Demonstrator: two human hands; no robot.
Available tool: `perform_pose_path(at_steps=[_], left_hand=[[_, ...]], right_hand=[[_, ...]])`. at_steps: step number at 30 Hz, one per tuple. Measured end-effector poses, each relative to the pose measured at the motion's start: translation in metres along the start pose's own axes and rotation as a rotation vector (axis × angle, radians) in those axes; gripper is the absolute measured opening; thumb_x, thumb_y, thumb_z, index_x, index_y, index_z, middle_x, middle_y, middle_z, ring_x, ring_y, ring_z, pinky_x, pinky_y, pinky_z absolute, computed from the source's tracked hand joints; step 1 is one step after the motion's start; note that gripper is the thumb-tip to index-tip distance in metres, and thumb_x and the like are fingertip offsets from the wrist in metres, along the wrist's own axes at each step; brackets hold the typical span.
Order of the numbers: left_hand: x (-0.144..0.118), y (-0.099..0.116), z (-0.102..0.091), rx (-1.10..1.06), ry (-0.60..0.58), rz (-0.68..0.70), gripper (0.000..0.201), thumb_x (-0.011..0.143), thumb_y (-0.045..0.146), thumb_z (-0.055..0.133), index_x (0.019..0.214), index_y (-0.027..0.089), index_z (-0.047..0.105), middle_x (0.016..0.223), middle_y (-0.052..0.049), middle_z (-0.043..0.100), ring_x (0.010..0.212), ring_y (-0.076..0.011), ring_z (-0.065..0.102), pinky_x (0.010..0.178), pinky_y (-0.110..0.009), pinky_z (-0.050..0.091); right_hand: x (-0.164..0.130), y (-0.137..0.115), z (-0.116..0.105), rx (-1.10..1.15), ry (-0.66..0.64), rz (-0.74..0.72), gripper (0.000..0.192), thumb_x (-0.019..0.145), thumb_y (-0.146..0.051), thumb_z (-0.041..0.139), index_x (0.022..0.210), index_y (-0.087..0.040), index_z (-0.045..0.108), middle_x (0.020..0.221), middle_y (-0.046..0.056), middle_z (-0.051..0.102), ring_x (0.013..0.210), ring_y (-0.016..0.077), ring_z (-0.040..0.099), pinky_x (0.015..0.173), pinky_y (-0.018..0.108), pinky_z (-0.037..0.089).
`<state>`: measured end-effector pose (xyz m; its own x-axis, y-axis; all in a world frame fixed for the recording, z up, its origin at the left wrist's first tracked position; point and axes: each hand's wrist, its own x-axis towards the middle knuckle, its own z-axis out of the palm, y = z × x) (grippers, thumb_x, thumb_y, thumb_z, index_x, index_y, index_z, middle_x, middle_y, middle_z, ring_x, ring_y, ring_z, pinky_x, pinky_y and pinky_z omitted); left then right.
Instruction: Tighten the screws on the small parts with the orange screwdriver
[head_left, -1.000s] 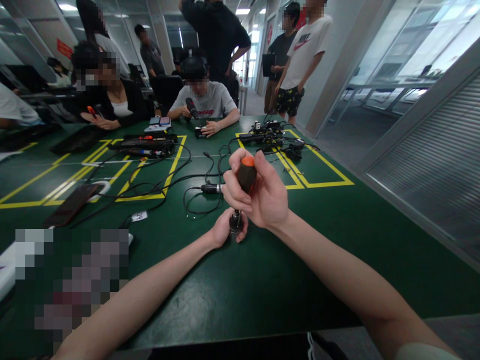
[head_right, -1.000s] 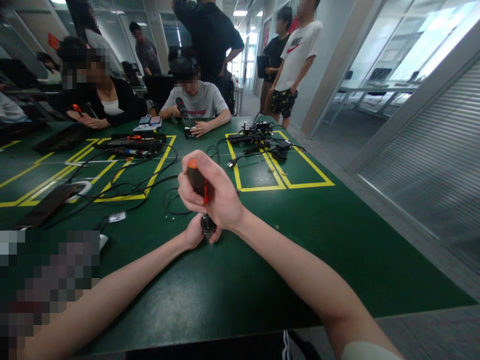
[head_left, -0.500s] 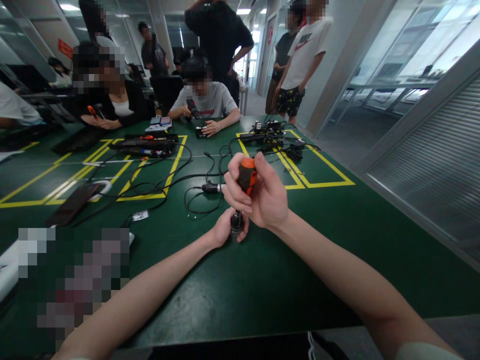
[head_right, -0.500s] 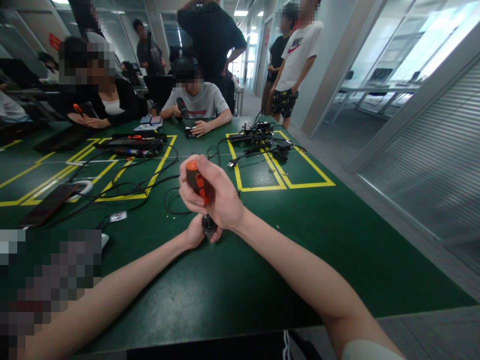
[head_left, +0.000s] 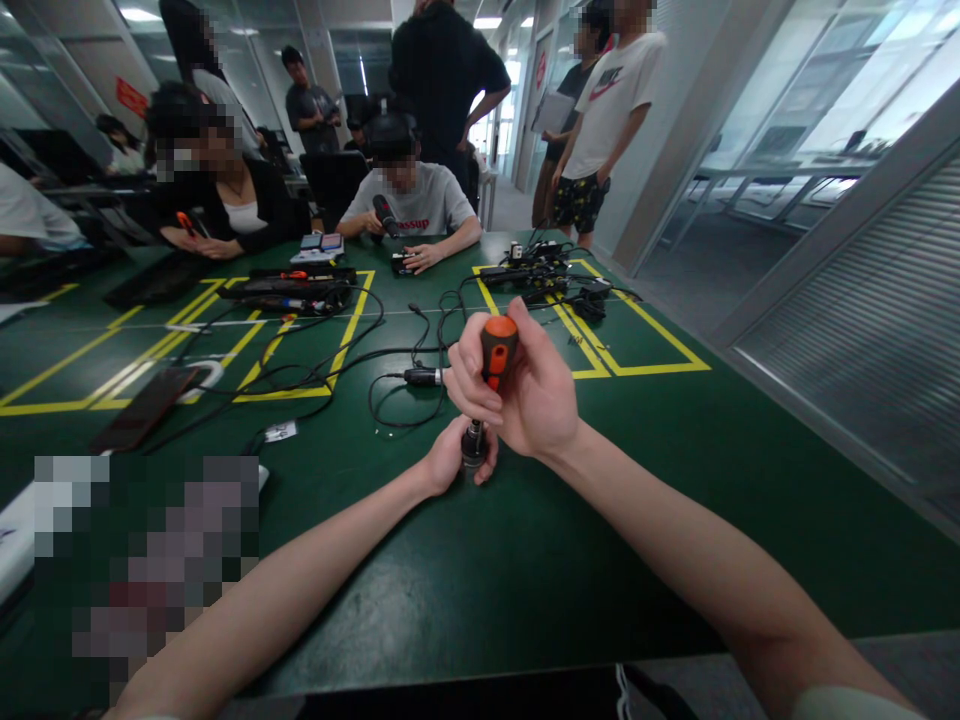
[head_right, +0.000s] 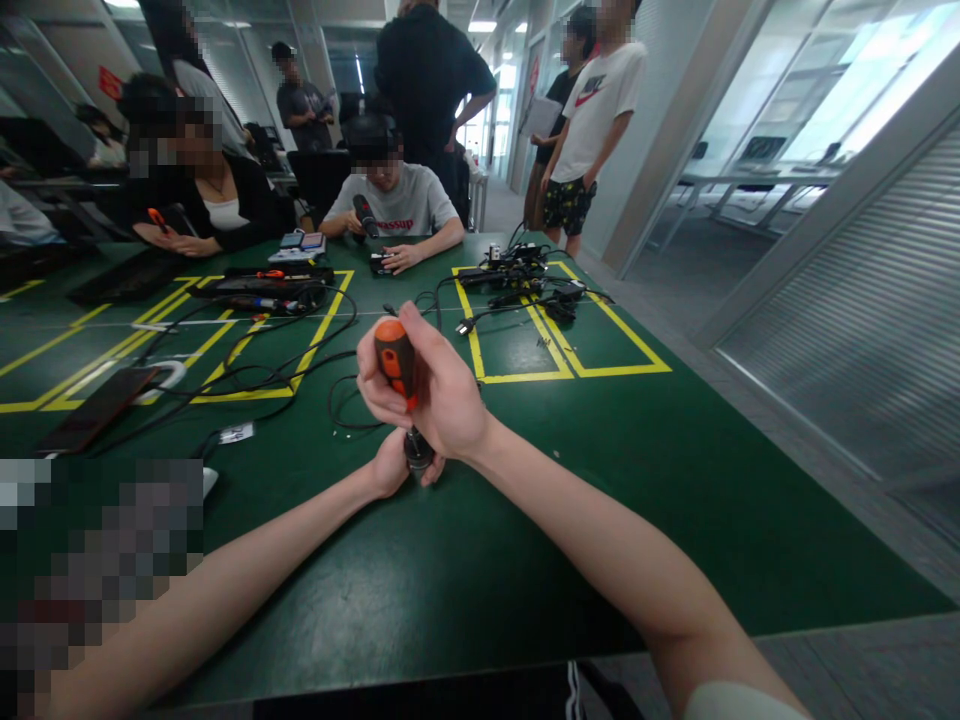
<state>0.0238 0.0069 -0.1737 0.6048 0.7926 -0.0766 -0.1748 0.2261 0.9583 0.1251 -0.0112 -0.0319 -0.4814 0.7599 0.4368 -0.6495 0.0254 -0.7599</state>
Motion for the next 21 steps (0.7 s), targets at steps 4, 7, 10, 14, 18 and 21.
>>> perform_pose_path(at_steps=[4,7,10,14,18,21], left_hand=[[0.0003,0.0004,0.0002,0.006,-0.002,0.004,0.068,0.104,0.054,0.022,0.060,0.016,0.057,0.043,-0.003,0.051,0.038,-0.0135,0.045,0.044,-0.025,0.033],[0.0001,0.0004,0.0001,0.005,0.001,0.006,0.068,0.103,0.057,0.023,0.060,0.017,0.056,0.043,-0.003,0.050,0.038,-0.0134,0.046,0.044,-0.025,0.035],[-0.0003,-0.0001,-0.0001,0.001,0.005,0.003,0.067,0.102,0.060,0.024,0.061,0.017,0.056,0.043,-0.002,0.050,0.039,-0.0135,0.046,0.045,-0.025,0.036],[-0.0001,-0.0012,-0.0007,0.000,0.001,-0.008,0.067,0.102,0.059,0.025,0.061,0.017,0.057,0.043,-0.002,0.050,0.038,-0.0134,0.045,0.043,-0.025,0.034],[-0.0001,-0.0011,-0.0007,0.005,-0.001,-0.005,0.069,0.102,0.060,0.025,0.059,0.016,0.058,0.041,-0.003,0.049,0.038,-0.0134,0.045,0.043,-0.025,0.033],[-0.0004,0.0000,-0.0002,0.011,0.005,0.002,0.069,0.101,0.063,0.027,0.058,0.017,0.057,0.041,-0.003,0.050,0.038,-0.0137,0.045,0.044,-0.025,0.034]], right_hand=[[-0.0002,-0.0006,0.0013,-0.033,0.055,0.016,0.051,0.103,-0.066,0.045,0.077,-0.022,0.049,0.047,-0.012,0.028,0.036,0.0064,0.022,0.035,0.017,0.021],[-0.0016,0.0012,0.0014,-0.029,0.043,-0.057,0.041,0.102,-0.061,0.051,0.086,-0.024,0.051,0.047,-0.013,0.030,0.036,0.0063,0.019,0.036,0.016,0.021],[-0.0019,0.0011,0.0011,-0.031,0.019,-0.082,0.037,0.101,-0.057,0.055,0.085,-0.024,0.051,0.048,-0.013,0.034,0.036,0.0059,0.020,0.036,0.015,0.021],[-0.0011,-0.0021,0.0016,-0.043,0.013,0.019,0.050,0.104,-0.062,0.046,0.073,-0.022,0.047,0.049,-0.011,0.031,0.036,0.0056,0.022,0.035,0.016,0.020],[-0.0021,-0.0021,0.0021,-0.016,0.022,0.015,0.049,0.104,-0.062,0.044,0.077,-0.022,0.049,0.046,-0.012,0.028,0.035,0.0056,0.018,0.035,0.016,0.019],[-0.0030,-0.0001,0.0014,0.006,0.018,-0.050,0.039,0.103,-0.058,0.052,0.085,-0.023,0.051,0.047,-0.014,0.030,0.036,0.0059,0.016,0.036,0.015,0.019]])
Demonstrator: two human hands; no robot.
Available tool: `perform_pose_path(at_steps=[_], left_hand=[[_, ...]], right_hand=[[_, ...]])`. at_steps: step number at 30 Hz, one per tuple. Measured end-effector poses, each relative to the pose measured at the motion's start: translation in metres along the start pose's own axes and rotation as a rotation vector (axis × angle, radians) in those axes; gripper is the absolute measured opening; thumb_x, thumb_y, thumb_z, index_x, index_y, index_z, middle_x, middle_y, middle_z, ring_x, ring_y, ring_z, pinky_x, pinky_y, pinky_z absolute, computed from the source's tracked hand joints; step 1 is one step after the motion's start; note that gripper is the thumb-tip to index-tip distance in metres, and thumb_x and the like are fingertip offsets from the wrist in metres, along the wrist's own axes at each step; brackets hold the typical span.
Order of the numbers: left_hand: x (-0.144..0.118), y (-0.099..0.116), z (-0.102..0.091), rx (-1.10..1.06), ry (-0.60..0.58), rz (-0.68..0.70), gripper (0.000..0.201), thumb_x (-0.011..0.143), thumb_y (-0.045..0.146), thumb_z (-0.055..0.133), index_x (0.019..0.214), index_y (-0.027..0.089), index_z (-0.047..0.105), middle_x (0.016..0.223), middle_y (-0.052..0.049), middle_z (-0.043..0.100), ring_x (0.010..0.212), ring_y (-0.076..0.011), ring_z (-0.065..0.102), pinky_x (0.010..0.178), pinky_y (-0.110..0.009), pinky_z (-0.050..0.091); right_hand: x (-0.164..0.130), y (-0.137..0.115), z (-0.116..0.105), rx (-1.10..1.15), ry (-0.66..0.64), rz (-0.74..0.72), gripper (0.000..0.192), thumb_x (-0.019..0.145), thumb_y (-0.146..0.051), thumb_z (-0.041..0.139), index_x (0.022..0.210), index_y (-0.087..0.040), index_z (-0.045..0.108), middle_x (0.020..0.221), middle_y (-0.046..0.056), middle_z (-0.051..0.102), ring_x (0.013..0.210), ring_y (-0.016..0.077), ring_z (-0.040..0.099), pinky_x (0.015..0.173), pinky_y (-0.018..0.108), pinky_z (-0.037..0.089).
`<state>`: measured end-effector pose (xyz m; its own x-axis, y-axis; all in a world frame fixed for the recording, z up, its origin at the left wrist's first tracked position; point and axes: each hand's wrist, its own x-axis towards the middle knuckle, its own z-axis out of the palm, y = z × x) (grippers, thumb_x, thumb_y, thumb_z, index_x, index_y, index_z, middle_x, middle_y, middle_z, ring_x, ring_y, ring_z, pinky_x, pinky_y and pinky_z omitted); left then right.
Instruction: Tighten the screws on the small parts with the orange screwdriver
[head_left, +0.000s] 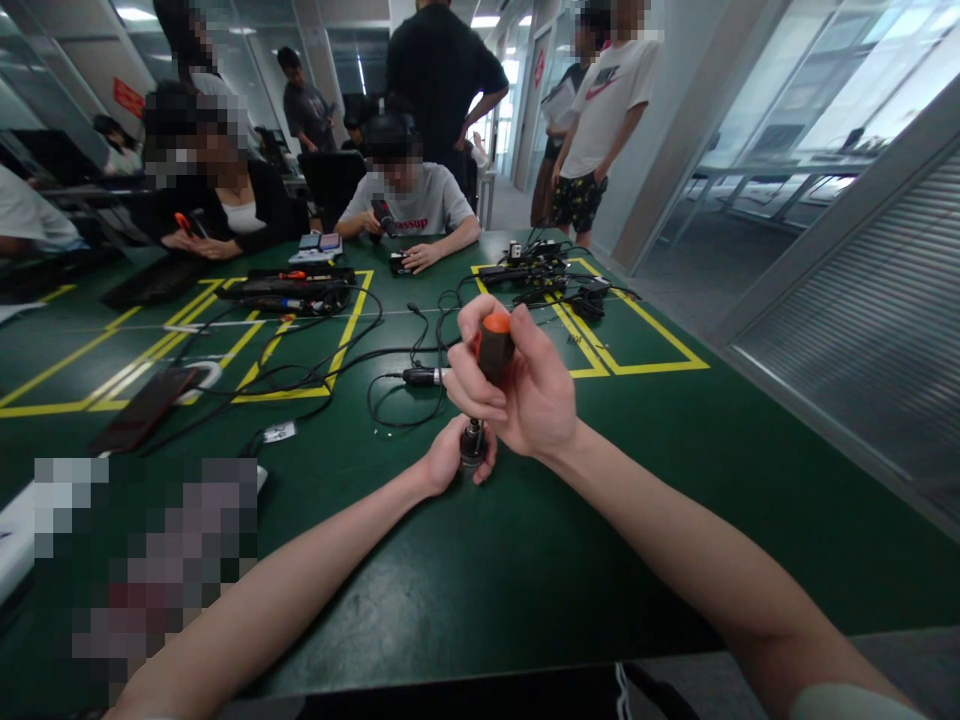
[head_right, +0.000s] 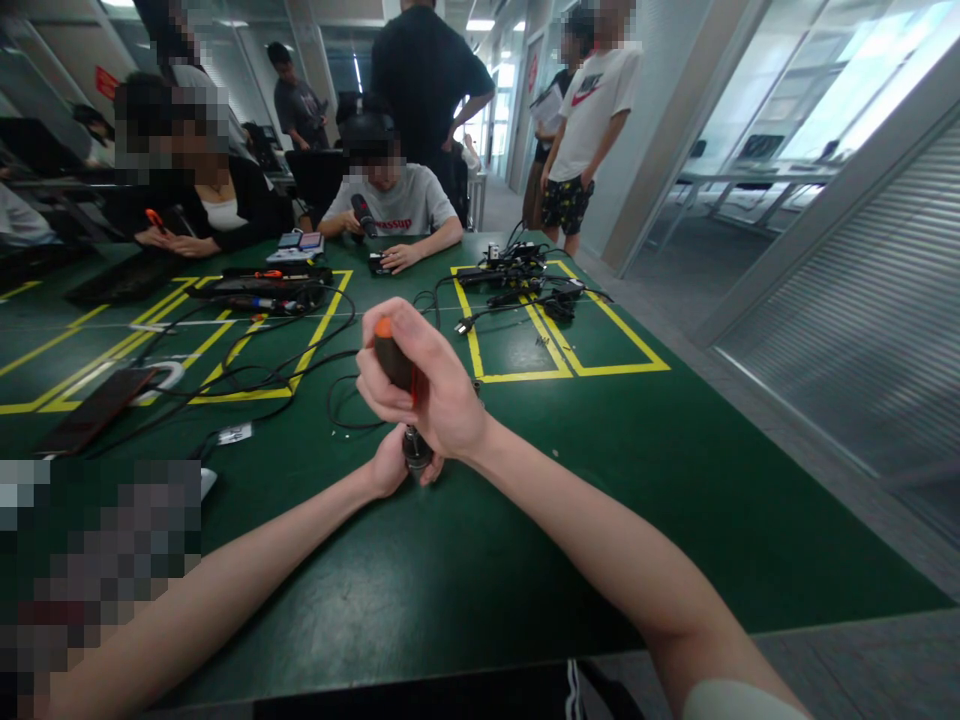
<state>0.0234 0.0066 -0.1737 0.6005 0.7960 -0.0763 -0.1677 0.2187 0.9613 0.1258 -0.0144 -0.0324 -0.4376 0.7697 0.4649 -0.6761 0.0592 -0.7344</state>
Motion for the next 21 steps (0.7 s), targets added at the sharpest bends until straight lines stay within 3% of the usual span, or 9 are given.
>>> perform_pose_path(at_steps=[9,16,21], left_hand=[[-0.0007,0.0020,0.0015,0.009,0.011,-0.003,0.072,0.100,0.066,0.026,0.058,0.017,0.057,0.041,-0.003,0.050,0.038,-0.0139,0.046,0.044,-0.026,0.034],[-0.0007,0.0016,0.0015,0.002,0.005,0.005,0.071,0.103,0.060,0.022,0.058,0.017,0.056,0.041,-0.004,0.050,0.039,-0.0140,0.045,0.043,-0.025,0.034],[0.0006,-0.0009,0.0001,-0.004,-0.002,0.007,0.068,0.103,0.058,0.022,0.060,0.017,0.056,0.042,-0.003,0.050,0.038,-0.0141,0.046,0.043,-0.025,0.035]], right_hand=[[0.0019,-0.0022,-0.0003,-0.001,0.021,0.086,0.049,0.102,-0.063,0.051,0.074,-0.023,0.045,0.048,-0.012,0.027,0.036,0.0058,0.019,0.034,0.017,0.015],[-0.0001,0.0000,0.0003,-0.055,0.017,-0.009,0.037,0.101,-0.058,0.055,0.085,-0.025,0.050,0.048,-0.013,0.035,0.035,0.0059,0.018,0.035,0.016,0.018],[0.0030,-0.0007,0.0003,-0.022,0.039,0.092,0.047,0.102,-0.063,0.051,0.078,-0.023,0.046,0.049,-0.012,0.032,0.036,0.0059,0.022,0.033,0.016,0.017]])
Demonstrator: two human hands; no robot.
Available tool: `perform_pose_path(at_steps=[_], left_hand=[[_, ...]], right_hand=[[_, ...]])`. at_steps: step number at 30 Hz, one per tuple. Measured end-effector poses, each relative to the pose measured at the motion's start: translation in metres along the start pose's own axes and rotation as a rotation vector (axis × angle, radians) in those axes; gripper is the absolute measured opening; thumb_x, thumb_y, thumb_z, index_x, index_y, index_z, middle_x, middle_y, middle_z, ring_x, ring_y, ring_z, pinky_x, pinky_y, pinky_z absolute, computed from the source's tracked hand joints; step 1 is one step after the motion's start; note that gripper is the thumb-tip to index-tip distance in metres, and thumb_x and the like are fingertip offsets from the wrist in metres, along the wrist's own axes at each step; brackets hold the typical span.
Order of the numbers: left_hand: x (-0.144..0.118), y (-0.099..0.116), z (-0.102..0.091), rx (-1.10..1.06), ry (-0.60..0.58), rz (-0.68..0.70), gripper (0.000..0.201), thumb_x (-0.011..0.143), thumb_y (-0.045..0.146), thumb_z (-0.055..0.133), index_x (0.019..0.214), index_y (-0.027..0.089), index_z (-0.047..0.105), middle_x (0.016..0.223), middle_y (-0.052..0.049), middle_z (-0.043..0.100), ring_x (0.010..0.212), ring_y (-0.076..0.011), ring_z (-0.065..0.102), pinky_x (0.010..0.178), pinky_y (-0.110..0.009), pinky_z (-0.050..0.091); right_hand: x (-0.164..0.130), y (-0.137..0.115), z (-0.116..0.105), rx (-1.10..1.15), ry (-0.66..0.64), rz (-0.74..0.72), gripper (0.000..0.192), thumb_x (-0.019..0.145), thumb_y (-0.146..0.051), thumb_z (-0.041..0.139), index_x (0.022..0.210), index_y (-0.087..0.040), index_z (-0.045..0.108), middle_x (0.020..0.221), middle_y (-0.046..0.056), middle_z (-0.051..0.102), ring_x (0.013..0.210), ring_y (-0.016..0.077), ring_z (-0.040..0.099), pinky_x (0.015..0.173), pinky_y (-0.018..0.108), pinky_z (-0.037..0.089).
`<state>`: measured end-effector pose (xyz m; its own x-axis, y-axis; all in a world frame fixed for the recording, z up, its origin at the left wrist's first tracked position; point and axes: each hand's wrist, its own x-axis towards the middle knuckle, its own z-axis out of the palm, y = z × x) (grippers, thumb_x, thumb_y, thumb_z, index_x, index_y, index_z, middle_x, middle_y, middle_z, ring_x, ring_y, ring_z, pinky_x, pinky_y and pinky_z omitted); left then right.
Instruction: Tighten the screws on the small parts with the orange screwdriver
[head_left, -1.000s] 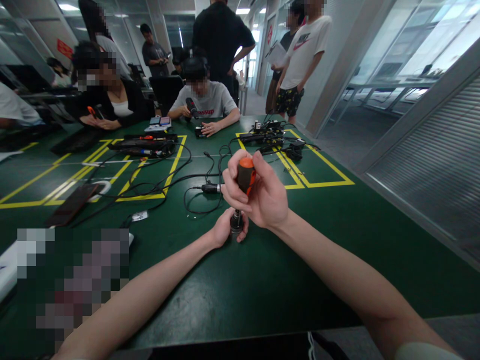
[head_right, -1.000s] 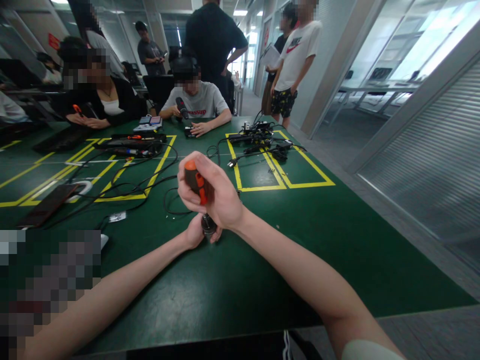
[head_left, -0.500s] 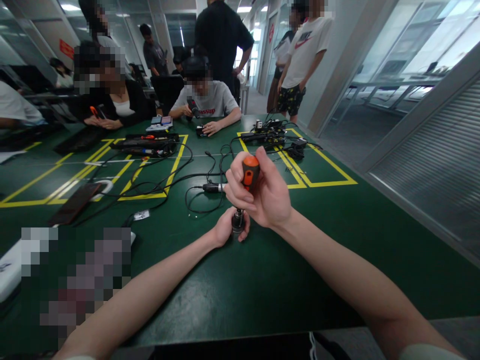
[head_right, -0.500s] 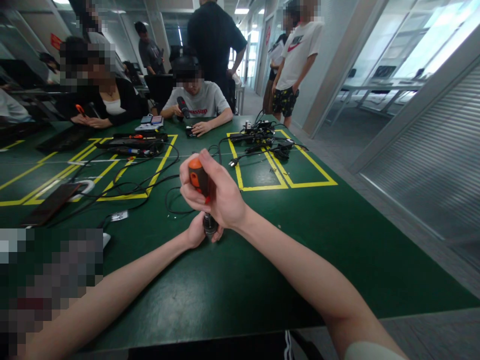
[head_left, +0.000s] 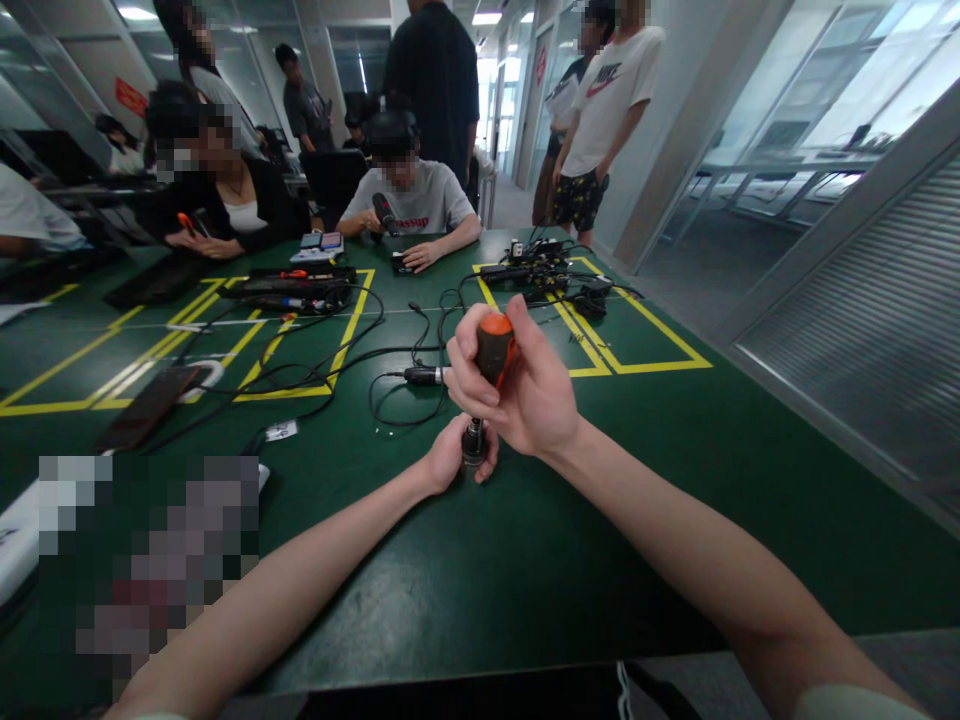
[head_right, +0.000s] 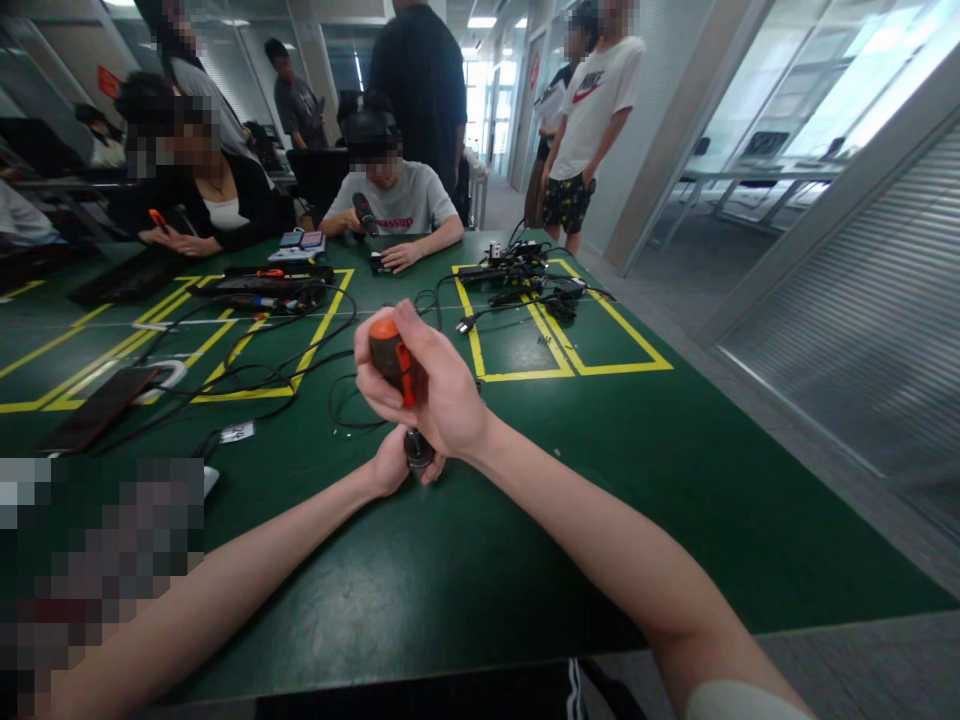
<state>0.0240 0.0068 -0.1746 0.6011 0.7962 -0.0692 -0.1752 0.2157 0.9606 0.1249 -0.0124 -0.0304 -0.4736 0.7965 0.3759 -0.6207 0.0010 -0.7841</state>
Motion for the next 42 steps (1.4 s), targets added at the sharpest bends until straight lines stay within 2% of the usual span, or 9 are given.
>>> perform_pose_path(at_steps=[3,9,17,23,26,33,38,42], left_hand=[[-0.0001,0.0006,-0.0001,0.004,-0.002,-0.007,0.069,0.102,0.060,0.024,0.060,0.016,0.057,0.043,-0.004,0.051,0.039,-0.0138,0.046,0.044,-0.025,0.035],[-0.0008,0.0039,0.0016,0.011,0.006,-0.013,0.073,0.099,0.069,0.026,0.058,0.017,0.057,0.043,-0.003,0.051,0.039,-0.0136,0.046,0.043,-0.026,0.034],[-0.0010,0.0035,0.0011,0.008,0.014,-0.020,0.069,0.099,0.066,0.028,0.060,0.018,0.057,0.043,-0.002,0.050,0.038,-0.0137,0.045,0.043,-0.026,0.034],[-0.0009,0.0023,-0.0002,0.017,0.009,-0.010,0.068,0.098,0.064,0.027,0.059,0.017,0.057,0.042,-0.003,0.051,0.038,-0.0140,0.046,0.044,-0.026,0.034],[-0.0003,0.0013,-0.0005,0.019,0.008,-0.012,0.069,0.098,0.067,0.027,0.060,0.018,0.058,0.042,-0.002,0.051,0.038,-0.0144,0.047,0.044,-0.026,0.035],[0.0000,0.0011,-0.0006,0.019,0.002,-0.019,0.070,0.100,0.063,0.026,0.060,0.017,0.059,0.041,-0.003,0.050,0.038,-0.0139,0.045,0.044,-0.026,0.034],[-0.0018,0.0025,0.0007,0.015,0.007,-0.017,0.068,0.102,0.061,0.026,0.060,0.017,0.057,0.043,-0.002,0.050,0.038,-0.0133,0.045,0.044,-0.025,0.034],[-0.0021,0.0033,0.0006,0.017,-0.001,0.002,0.065,0.101,0.060,0.028,0.060,0.017,0.056,0.043,-0.002,0.050,0.038,-0.0133,0.045,0.044,-0.025,0.035]], right_hand=[[-0.0003,0.0005,-0.0007,0.047,-0.012,0.010,0.049,0.101,-0.065,0.052,0.077,-0.023,0.046,0.048,-0.012,0.029,0.036,0.0057,0.019,0.033,0.016,0.016],[-0.0034,0.0022,-0.0006,0.033,-0.019,-0.088,0.039,0.099,-0.060,0.058,0.086,-0.024,0.050,0.048,-0.014,0.031,0.036,0.0049,0.016,0.035,0.014,0.018],[-0.0003,-0.0032,0.0007,0.044,-0.010,0.001,0.054,0.101,-0.065,0.050,0.069,-0.023,0.045,0.047,-0.011,0.028,0.036,0.0069,0.021,0.032,0.017,0.019],[-0.0021,0.0005,0.0004,0.062,0.020,-0.077,0.043,0.101,-0.061,0.055,0.080,-0.024,0.051,0.047,-0.013,0.027,0.036,0.0060,0.017,0.035,0.015,0.020],[-0.0018,-0.0007,0.0006,0.041,0.024,-0.068,0.041,0.102,-0.057,0.054,0.079,-0.024,0.049,0.049,-0.012,0.028,0.036,0.0062,0.019,0.035,0.015,0.020],[-0.0004,-0.0028,-0.0008,0.042,0.025,0.006,0.055,0.101,-0.067,0.047,0.069,-0.023,0.045,0.050,-0.011,0.025,0.037,0.0070,0.023,0.033,0.017,0.022],[-0.0012,0.0024,-0.0017,-0.003,0.009,-0.053,0.054,0.100,-0.067,0.051,0.070,-0.022,0.048,0.050,-0.011,0.026,0.037,0.0067,0.023,0.034,0.017,0.023],[-0.0019,-0.0004,-0.0010,-0.056,-0.035,-0.080,0.053,0.100,-0.063,0.054,0.067,-0.021,0.050,0.052,-0.008,0.034,0.040,0.0079,0.031,0.036,0.019,0.028]])
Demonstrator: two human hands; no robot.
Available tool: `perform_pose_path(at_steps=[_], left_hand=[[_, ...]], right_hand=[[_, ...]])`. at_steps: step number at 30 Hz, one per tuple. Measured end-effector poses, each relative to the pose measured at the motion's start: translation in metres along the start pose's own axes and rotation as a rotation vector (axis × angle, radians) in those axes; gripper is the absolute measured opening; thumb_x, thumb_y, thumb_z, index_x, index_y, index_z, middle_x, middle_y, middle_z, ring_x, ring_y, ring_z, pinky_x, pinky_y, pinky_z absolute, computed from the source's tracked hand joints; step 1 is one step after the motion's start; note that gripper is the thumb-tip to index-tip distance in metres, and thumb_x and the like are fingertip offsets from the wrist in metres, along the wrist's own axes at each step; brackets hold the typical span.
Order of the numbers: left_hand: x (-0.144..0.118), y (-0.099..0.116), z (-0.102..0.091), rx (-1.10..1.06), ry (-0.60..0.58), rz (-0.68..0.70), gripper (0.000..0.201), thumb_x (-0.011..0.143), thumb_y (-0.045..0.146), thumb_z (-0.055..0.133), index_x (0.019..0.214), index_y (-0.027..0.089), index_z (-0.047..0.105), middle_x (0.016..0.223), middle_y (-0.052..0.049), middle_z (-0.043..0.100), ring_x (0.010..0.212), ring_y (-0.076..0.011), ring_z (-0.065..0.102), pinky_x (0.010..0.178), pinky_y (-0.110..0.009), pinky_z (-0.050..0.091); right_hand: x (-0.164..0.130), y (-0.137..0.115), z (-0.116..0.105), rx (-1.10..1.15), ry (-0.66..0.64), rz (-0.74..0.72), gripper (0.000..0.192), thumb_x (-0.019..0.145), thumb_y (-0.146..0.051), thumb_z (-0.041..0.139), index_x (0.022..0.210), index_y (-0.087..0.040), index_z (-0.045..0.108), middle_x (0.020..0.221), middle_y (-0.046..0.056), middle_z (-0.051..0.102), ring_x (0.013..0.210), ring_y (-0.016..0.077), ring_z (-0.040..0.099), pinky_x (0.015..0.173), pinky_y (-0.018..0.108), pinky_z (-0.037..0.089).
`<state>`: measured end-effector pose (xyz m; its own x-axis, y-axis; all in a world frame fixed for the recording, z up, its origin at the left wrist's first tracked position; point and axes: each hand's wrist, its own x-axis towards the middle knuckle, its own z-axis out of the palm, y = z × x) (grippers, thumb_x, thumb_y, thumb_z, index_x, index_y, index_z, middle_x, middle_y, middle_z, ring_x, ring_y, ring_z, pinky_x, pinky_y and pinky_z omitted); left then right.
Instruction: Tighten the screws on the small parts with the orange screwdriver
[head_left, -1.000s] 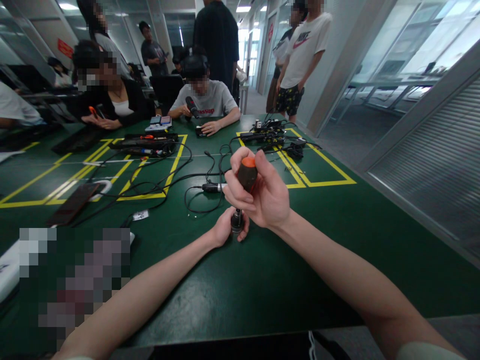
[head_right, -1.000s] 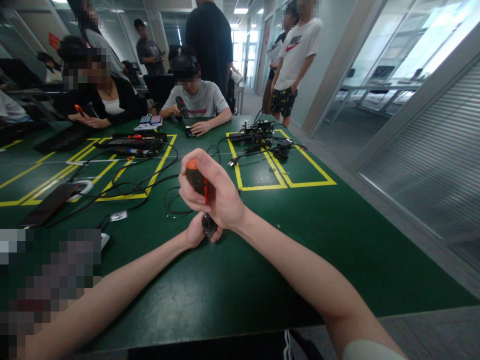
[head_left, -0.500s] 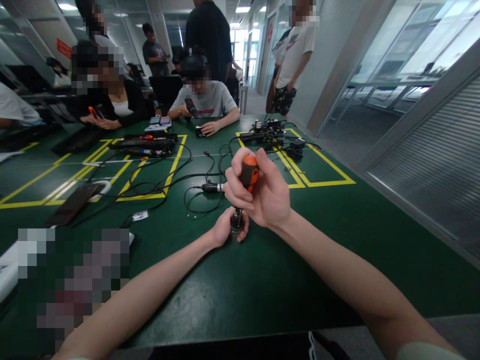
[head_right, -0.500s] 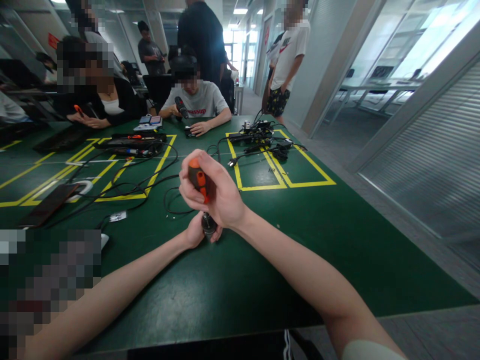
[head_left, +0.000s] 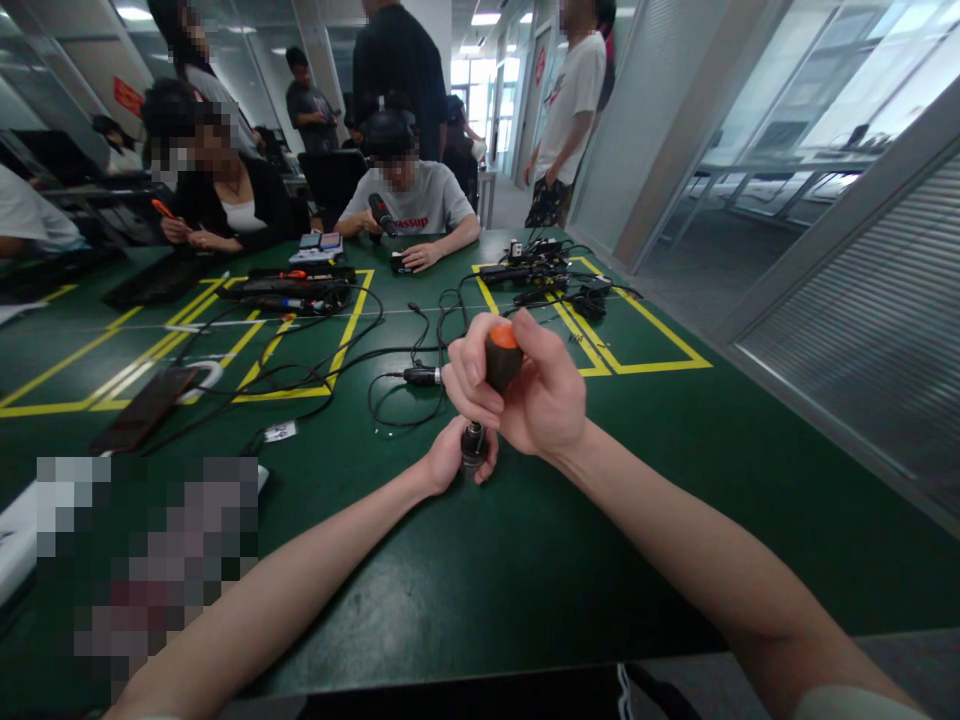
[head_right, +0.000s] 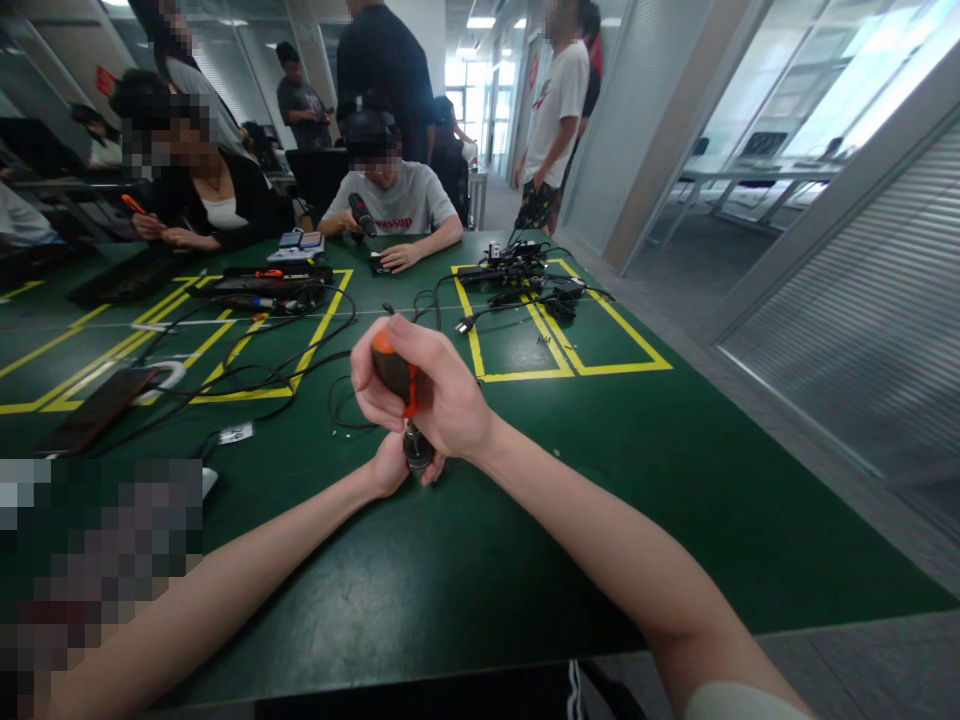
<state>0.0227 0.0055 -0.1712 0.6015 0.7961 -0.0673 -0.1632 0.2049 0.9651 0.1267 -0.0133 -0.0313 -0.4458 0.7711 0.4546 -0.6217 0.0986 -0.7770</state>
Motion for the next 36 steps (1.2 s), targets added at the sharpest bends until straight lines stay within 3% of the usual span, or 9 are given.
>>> perform_pose_path(at_steps=[5,9,12,15,18,22,31,36], left_hand=[[0.001,0.000,-0.002,0.009,-0.031,0.016,0.068,0.099,0.065,0.027,0.060,0.017,0.057,0.041,-0.003,0.050,0.037,-0.0137,0.046,0.045,-0.026,0.036],[0.001,0.000,-0.003,0.008,-0.055,0.021,0.068,0.097,0.067,0.028,0.059,0.018,0.056,0.041,-0.003,0.050,0.037,-0.0139,0.046,0.043,-0.025,0.035],[0.002,0.000,-0.003,0.006,-0.062,0.028,0.068,0.096,0.068,0.030,0.060,0.018,0.056,0.041,-0.002,0.049,0.037,-0.0136,0.045,0.043,-0.025,0.034],[0.002,-0.001,-0.003,0.004,-0.067,0.033,0.065,0.095,0.067,0.033,0.060,0.017,0.056,0.041,-0.002,0.050,0.037,-0.0136,0.045,0.042,-0.025,0.033],[0.002,-0.001,-0.003,0.001,-0.066,0.032,0.064,0.096,0.065,0.032,0.061,0.018,0.056,0.042,-0.001,0.050,0.037,-0.0137,0.045,0.042,-0.025,0.033],[0.001,-0.001,-0.003,-0.002,-0.061,0.023,0.065,0.098,0.064,0.029,0.062,0.018,0.056,0.042,-0.001,0.050,0.037,-0.0139,0.045,0.043,-0.026,0.034],[0.001,0.000,-0.003,-0.007,-0.063,0.018,0.066,0.098,0.065,0.030,0.060,0.017,0.056,0.041,-0.001,0.049,0.036,-0.0130,0.044,0.043,-0.025,0.033],[0.001,0.000,-0.003,-0.003,-0.058,0.011,0.066,0.100,0.062,0.026,0.061,0.017,0.056,0.041,-0.002,0.049,0.037,-0.0133,0.044,0.043,-0.025,0.032]], right_hand=[[0.000,-0.006,0.000,-0.058,0.037,-0.061,0.042,0.099,-0.052,0.059,0.072,-0.020,0.056,0.063,-0.003,0.047,0.050,0.0103,0.045,0.042,0.021,0.035],[0.003,-0.004,-0.001,-0.040,0.027,-0.167,0.026,0.096,-0.045,0.067,0.089,-0.021,0.059,0.065,-0.005,0.054,0.052,0.0098,0.047,0.047,0.019,0.039],[0.005,-0.003,-0.001,-0.048,0.026,-0.161,0.028,0.099,-0.047,0.065,0.089,-0.022,0.055,0.062,-0.006,0.054,0.052,0.0103,0.049,0.048,0.020,0.042],[0.006,-0.006,0.000,-0.062,0.024,-0.091,0.035,0.103,-0.050,0.057,0.082,-0.022,0.050,0.061,-0.006,0.051,0.050,0.0100,0.046,0.046,0.020,0.041],[0.004,-0.010,-0.001,-0.042,0.016,-0.029,0.040,0.105,-0.051,0.052,0.078,-0.023,0.046,0.059,-0.007,0.044,0.044,0.0081,0.034,0.039,0.018,0.032],[0.001,-0.012,-0.003,-0.015,0.001,-0.043,0.042,0.104,-0.057,0.052,0.079,-0.024,0.044,0.054,-0.010,0.035,0.041,0.0073,0.025,0.037,0.017,0.024],[0.005,-0.013,-0.002,-0.024,0.016,-0.088,0.041,0.104,-0.049,0.056,0.076,-0.023,0.041,0.061,-0.007,0.043,0.043,0.0066,0.033,0.038,0.017,0.028],[0.004,-0.014,-0.002,-0.003,0.002,-0.048,0.039,0.107,-0.048,0.049,0.078,-0.023,0.043,0.056,-0.010,0.036,0.041,0.0061,0.025,0.037,0.015,0.023]])
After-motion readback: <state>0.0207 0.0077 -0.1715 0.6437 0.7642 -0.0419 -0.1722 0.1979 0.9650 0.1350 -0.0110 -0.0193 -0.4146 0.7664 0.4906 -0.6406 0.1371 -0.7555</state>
